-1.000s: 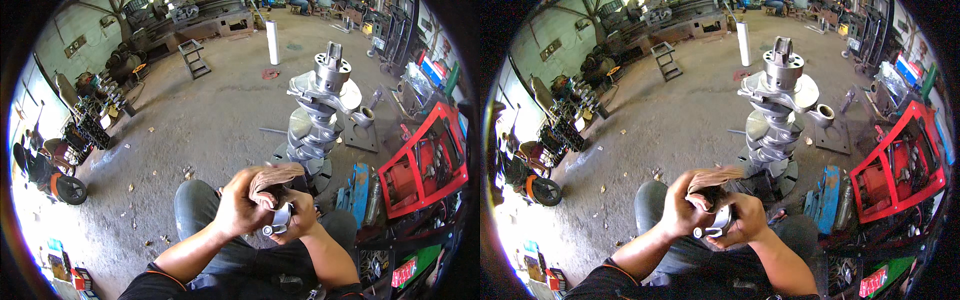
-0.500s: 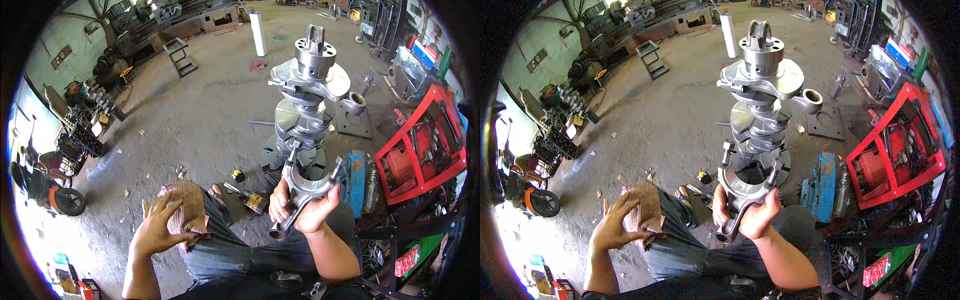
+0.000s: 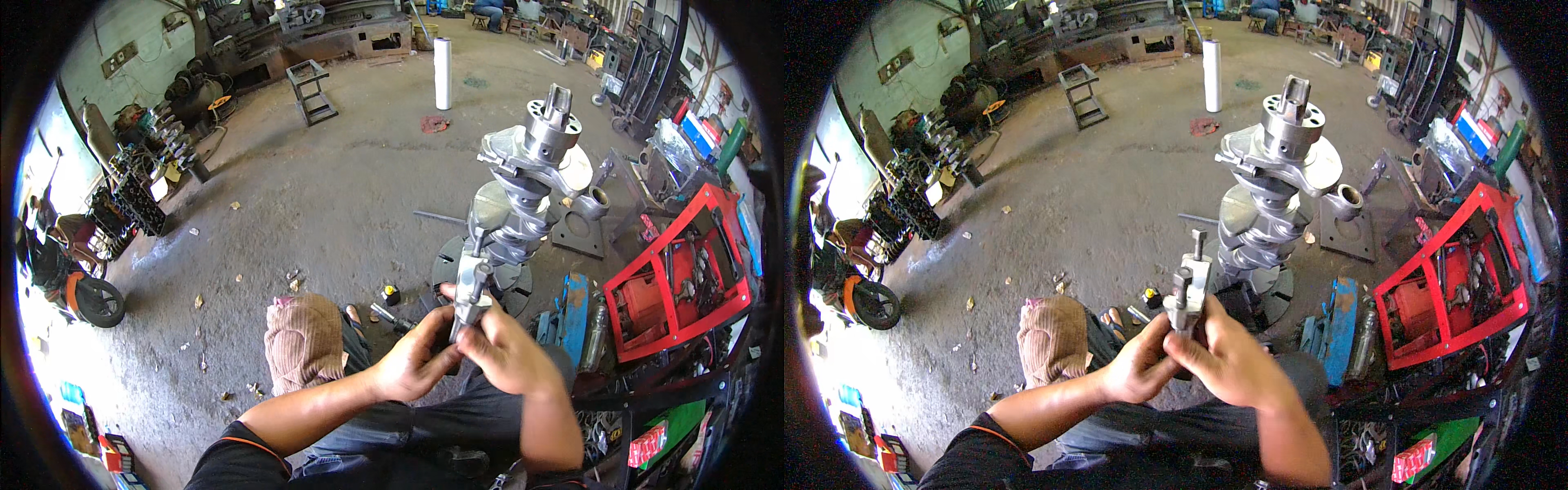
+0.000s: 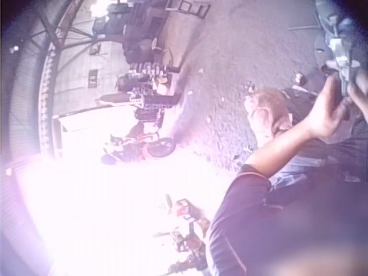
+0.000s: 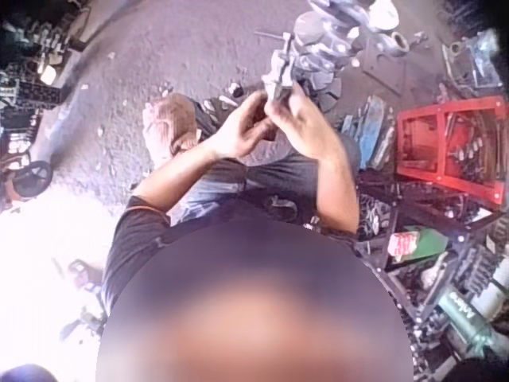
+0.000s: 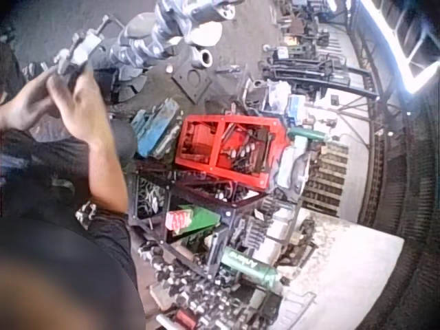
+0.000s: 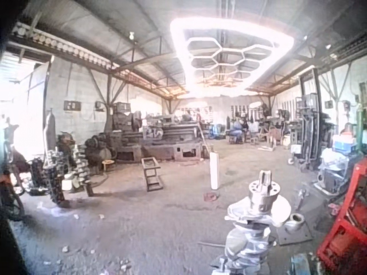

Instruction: The person cleans a crankshaft bearing cap with a rag, applies oil to the bearing surface, and installs the cap onto the crankshaft. The person repeats this process for multiple bearing caps.

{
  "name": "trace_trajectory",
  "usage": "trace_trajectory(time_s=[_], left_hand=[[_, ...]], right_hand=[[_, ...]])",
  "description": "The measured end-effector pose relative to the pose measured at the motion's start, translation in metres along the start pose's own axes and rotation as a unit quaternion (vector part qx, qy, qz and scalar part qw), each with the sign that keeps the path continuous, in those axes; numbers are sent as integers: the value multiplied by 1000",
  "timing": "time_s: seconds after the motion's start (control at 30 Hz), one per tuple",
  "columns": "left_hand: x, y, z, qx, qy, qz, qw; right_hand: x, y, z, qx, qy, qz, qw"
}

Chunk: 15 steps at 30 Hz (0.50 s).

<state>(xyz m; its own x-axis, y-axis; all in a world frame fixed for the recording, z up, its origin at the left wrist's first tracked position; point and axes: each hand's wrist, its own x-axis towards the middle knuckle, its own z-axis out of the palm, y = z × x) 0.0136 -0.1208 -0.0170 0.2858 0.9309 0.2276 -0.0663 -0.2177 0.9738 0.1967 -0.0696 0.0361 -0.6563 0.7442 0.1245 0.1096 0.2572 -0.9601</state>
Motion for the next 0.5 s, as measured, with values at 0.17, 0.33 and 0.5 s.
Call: trace_trajectory(time_s=[0.17, 0.33, 0.5], left_hand=[[12, 1, -54, -183, -42, -150, 971], [33, -18, -79, -199, -29, -157, 967], [32, -35, -80, -269, -13, -123, 955]], right_hand=[[-46, -104, -33, -466, 42, -86, 879], [-58, -192, -18, -559, 49, -234, 794], [-75, -178, 8, -619, 171, -234, 730]])
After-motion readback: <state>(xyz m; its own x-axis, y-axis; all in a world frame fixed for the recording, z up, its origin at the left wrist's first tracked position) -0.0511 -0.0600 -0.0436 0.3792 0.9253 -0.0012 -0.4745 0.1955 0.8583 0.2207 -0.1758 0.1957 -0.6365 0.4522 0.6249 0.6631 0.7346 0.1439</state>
